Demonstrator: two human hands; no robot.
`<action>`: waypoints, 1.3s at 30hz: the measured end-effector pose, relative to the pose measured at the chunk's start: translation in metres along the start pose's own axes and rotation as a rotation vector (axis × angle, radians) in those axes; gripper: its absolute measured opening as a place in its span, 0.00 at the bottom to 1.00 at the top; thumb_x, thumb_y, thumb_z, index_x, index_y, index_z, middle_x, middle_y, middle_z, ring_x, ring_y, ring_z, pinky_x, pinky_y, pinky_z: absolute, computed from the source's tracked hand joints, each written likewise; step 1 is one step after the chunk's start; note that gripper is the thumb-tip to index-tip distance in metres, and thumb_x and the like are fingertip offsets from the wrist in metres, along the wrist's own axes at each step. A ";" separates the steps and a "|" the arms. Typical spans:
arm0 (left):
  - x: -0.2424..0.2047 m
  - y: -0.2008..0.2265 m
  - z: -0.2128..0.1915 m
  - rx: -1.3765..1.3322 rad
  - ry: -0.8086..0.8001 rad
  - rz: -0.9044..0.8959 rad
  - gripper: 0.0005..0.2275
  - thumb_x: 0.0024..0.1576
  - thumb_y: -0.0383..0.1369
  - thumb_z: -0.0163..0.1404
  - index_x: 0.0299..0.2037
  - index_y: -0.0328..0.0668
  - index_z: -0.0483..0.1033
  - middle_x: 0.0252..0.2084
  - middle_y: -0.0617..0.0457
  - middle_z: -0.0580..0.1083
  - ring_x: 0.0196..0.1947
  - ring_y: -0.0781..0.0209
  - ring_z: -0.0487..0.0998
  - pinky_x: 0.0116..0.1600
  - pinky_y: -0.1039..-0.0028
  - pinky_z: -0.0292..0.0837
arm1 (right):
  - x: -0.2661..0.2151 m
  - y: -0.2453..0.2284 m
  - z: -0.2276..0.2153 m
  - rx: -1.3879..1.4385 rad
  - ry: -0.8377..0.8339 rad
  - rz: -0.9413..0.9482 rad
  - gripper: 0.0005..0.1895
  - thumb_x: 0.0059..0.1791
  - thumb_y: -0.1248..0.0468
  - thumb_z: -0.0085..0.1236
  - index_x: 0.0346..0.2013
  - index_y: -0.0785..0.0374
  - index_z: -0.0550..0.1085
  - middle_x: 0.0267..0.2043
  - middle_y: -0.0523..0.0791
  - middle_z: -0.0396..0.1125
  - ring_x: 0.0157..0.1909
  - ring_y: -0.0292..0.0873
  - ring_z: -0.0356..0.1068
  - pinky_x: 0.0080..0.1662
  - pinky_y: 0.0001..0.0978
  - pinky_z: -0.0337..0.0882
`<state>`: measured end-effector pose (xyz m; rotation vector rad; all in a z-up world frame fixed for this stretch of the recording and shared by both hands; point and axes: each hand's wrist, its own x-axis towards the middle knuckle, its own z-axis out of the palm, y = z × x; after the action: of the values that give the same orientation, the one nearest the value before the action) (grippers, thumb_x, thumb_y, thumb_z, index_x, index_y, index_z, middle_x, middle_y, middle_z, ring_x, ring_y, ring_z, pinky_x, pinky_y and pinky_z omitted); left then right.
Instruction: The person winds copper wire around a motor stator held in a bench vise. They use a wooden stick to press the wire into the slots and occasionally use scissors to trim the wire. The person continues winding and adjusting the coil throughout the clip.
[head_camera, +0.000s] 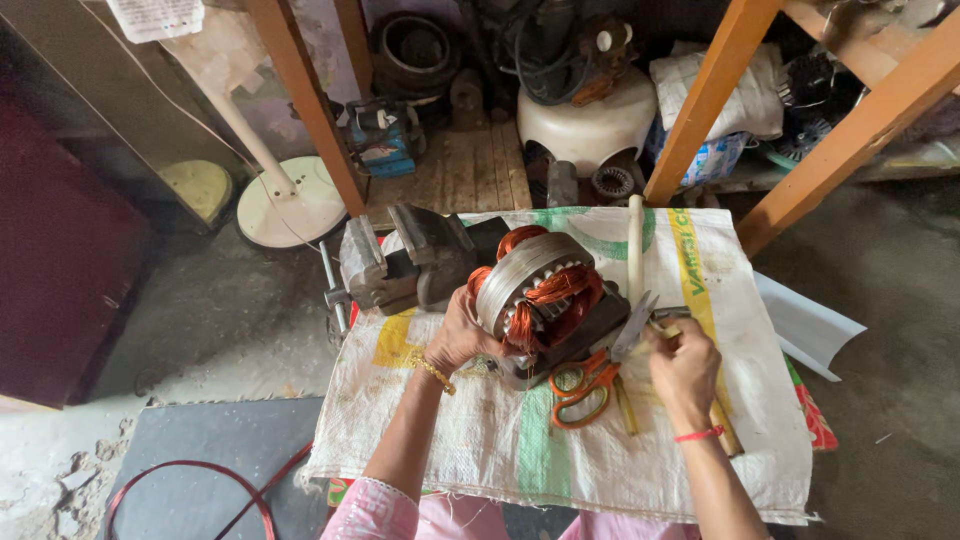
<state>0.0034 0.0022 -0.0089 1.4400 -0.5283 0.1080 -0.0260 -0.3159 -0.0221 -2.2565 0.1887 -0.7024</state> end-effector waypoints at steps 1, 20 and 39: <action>0.000 0.000 0.000 -0.021 -0.002 -0.005 0.36 0.27 0.22 0.72 0.52 0.38 0.75 0.48 0.61 0.77 0.49 0.70 0.73 0.62 0.74 0.70 | 0.002 0.006 0.003 -0.063 -0.029 -0.006 0.17 0.47 0.60 0.67 0.44 0.68 0.77 0.30 0.54 0.74 0.32 0.56 0.74 0.37 0.47 0.71; 0.001 -0.005 0.002 -0.065 0.013 -0.032 0.36 0.26 0.27 0.76 0.50 0.41 0.75 0.47 0.62 0.77 0.50 0.69 0.75 0.62 0.72 0.73 | -0.011 -0.125 0.017 0.627 -0.277 -0.131 0.40 0.37 0.66 0.75 0.58 0.72 0.61 0.53 0.54 0.71 0.53 0.47 0.74 0.56 0.36 0.75; 0.003 0.007 0.005 0.138 0.027 0.013 0.36 0.26 0.30 0.74 0.50 0.39 0.73 0.46 0.60 0.77 0.47 0.71 0.74 0.59 0.74 0.73 | -0.010 -0.097 0.026 0.920 -0.545 -0.238 0.39 0.47 0.72 0.60 0.68 0.73 0.53 0.61 0.53 0.64 0.62 0.45 0.68 0.62 0.36 0.71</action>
<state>0.0025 -0.0023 -0.0012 1.5675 -0.5160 0.1773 -0.0273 -0.2274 0.0272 -1.4916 -0.5681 -0.1798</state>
